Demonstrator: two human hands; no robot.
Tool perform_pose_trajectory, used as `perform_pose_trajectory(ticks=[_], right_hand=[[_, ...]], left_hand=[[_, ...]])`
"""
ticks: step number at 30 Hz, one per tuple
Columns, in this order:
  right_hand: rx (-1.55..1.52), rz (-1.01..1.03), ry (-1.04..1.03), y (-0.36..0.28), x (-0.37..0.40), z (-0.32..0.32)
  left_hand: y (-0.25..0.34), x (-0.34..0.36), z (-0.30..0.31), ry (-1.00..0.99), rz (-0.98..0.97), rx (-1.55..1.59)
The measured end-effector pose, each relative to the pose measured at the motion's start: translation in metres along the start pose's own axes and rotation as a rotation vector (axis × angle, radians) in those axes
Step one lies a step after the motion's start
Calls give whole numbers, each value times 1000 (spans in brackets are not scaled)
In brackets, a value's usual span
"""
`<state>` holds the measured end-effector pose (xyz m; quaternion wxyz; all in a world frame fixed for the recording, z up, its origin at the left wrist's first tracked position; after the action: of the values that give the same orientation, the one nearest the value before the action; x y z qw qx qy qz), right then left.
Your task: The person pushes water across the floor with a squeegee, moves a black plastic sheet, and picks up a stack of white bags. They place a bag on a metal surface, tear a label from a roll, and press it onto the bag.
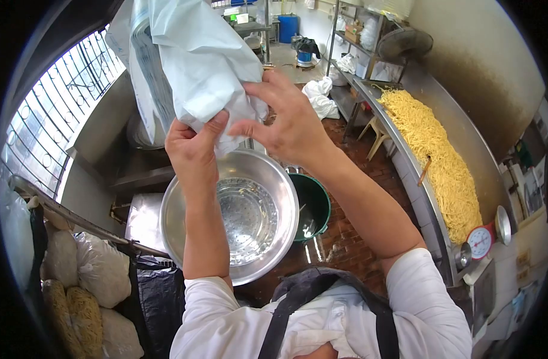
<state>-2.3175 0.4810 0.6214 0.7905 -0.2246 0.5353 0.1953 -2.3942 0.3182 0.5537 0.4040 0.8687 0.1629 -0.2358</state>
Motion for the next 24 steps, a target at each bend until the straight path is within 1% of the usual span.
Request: perform_pose_trajectory(ticks=[3,6,9,12,14,16,18,19,22,24], right_hand=[[-33,-1,-115,20,1,-10],[-69,-71,-196,26,-3,-9],[-23,-278,21,29,-3,16],[97,84,230,22,-7,32],[202,167,39,13,-5,18],[231,168,-69,2,0,11],[183,91,-92,-11,4,2],[66,68,-40,-11,4,1],[-7,35,-139,2,3,-5],[-26,51,-117,5,1,-3]], left_hand=[[-7,1,4,-15,13,33],[-7,0,7,-3,5,36],[-4,0,9,30,-2,6],[-3,1,6,25,-15,30],[-1,2,2,30,-20,-28],[1,2,-3,24,-29,-29],[2,1,-6,9,-46,28],[0,1,-6,-20,-47,59],[-9,3,-4,-101,-40,131],[-12,5,-5,-132,-25,151]])
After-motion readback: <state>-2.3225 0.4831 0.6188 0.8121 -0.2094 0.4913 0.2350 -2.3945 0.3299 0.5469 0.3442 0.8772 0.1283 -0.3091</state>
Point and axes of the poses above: each hand's wrist, its own x-axis away from the middle knuckle, its own z-axis out of the back of the hand, y = z × x, the point moved 9 cm from there along -x, towards the middle knuckle, and after that the axes turned 15 degrees about x, right-handed, at the moved point
